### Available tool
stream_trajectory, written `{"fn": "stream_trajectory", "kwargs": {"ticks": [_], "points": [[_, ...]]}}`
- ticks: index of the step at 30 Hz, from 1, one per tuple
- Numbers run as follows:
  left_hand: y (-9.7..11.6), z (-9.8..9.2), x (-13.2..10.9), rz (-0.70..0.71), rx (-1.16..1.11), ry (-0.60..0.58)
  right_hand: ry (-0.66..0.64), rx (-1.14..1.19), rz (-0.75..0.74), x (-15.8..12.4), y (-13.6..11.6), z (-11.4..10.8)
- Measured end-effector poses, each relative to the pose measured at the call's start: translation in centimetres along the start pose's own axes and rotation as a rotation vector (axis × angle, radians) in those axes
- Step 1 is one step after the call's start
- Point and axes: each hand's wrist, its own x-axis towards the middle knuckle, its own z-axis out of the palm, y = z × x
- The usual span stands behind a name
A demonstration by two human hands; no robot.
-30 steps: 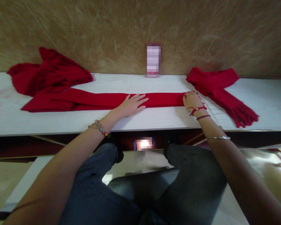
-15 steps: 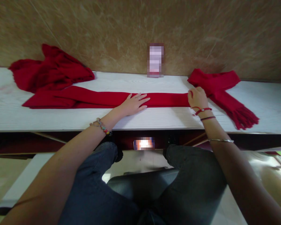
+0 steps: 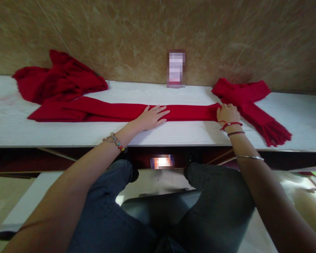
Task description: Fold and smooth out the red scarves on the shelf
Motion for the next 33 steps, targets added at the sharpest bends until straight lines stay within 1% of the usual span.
{"fn": "stream_trajectory", "kwargs": {"ticks": [2,4,6,7,9,11,16,19,21,23,25,27,29,31,33], "points": [[0.0,0.0,0.0,-0.005,0.000,-0.005,0.088,0.042,-0.070,0.0,-0.6,-0.3],[0.0,0.0,0.0,-0.009,0.004,-0.008,0.124,0.101,-0.204,-0.1,-1.7,-0.4],[0.0,0.0,0.0,-0.008,0.010,-0.009,0.093,0.131,-0.314,-0.2,-2.8,0.0],[0.0,0.0,0.0,-0.006,0.012,-0.007,0.062,0.126,-0.341,-0.2,-3.2,0.3],[0.1,0.0,-0.1,-0.005,0.013,-0.003,0.002,0.094,-0.339,-0.2,-3.5,0.8],[0.1,0.0,-0.1,-0.006,0.014,0.000,-0.033,0.057,-0.292,0.0,-3.2,1.3],[0.1,0.0,-0.1,0.000,0.018,0.004,-0.080,0.007,-0.178,0.5,-0.8,1.6],[0.0,0.0,-0.1,-0.004,0.013,0.000,-0.055,0.018,-0.082,0.5,0.4,1.4],[0.0,0.0,-0.1,-0.003,0.008,-0.002,0.014,0.043,-0.048,0.5,0.7,1.1],[0.1,0.0,-0.1,-0.006,0.006,-0.001,0.104,0.096,-0.097,0.6,0.4,1.0],[0.1,-0.1,0.0,-0.014,0.007,-0.005,0.158,0.163,-0.235,0.8,-0.5,1.0],[0.1,-0.1,0.0,-0.019,0.009,-0.011,0.118,0.194,-0.406,0.8,-1.7,1.4],[0.1,-0.1,0.0,-0.019,0.014,-0.016,0.021,0.170,-0.517,0.8,-2.7,1.8],[0.1,-0.1,0.0,-0.018,0.016,-0.015,-0.045,0.119,-0.514,0.8,-2.9,2.4],[0.1,-0.1,0.0,-0.016,0.013,-0.010,-0.042,0.069,-0.438,1.1,-2.4,2.8]]}}
